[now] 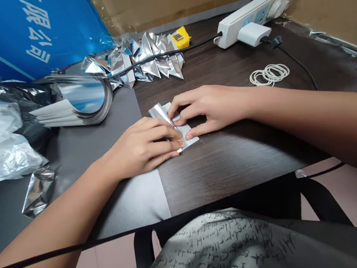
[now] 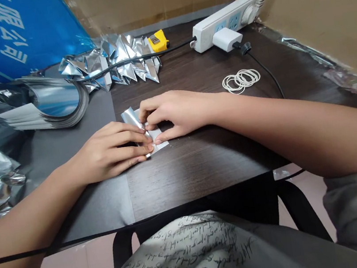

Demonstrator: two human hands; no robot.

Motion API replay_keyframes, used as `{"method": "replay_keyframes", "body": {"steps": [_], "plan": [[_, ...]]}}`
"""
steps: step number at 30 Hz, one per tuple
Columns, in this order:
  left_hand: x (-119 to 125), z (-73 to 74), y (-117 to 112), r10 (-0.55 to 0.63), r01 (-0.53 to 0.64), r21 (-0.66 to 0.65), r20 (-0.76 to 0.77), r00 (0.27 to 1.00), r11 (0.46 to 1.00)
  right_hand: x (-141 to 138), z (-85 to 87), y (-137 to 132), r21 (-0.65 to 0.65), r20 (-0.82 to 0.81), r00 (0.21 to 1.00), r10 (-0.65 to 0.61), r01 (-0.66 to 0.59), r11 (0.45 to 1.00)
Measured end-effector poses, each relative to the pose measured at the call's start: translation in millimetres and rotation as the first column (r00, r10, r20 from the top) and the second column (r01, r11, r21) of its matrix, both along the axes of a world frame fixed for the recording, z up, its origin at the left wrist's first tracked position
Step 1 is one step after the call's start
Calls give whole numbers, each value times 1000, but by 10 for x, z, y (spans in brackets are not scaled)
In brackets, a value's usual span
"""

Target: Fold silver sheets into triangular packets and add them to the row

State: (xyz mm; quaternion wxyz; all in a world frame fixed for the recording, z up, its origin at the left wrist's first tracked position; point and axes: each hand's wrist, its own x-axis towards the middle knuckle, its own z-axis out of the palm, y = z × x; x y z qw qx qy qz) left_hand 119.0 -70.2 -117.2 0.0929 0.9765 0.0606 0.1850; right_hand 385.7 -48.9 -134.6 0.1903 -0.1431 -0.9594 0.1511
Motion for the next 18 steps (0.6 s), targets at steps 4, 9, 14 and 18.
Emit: {"method": "replay_keyframes", "body": {"steps": [4,9,14,18], "plan": [[3,-21,7,6,-6,-13,-15,1000,1000,11,-24,4,34,-13,1000,-3,4,999],[21,-28,-1,4,-4,-18,-4,1000,1000,16,-40,1,12,-32,999,-8,9,1000],[23,-47,-2,-9,10,-32,23,1000,999,15,-33,-17,0,-33,999,-44,44,999],[27,-60,2,-9,11,-48,30,1000,999,9,-19,-19,-45,-31,998,-63,61,997]]}}
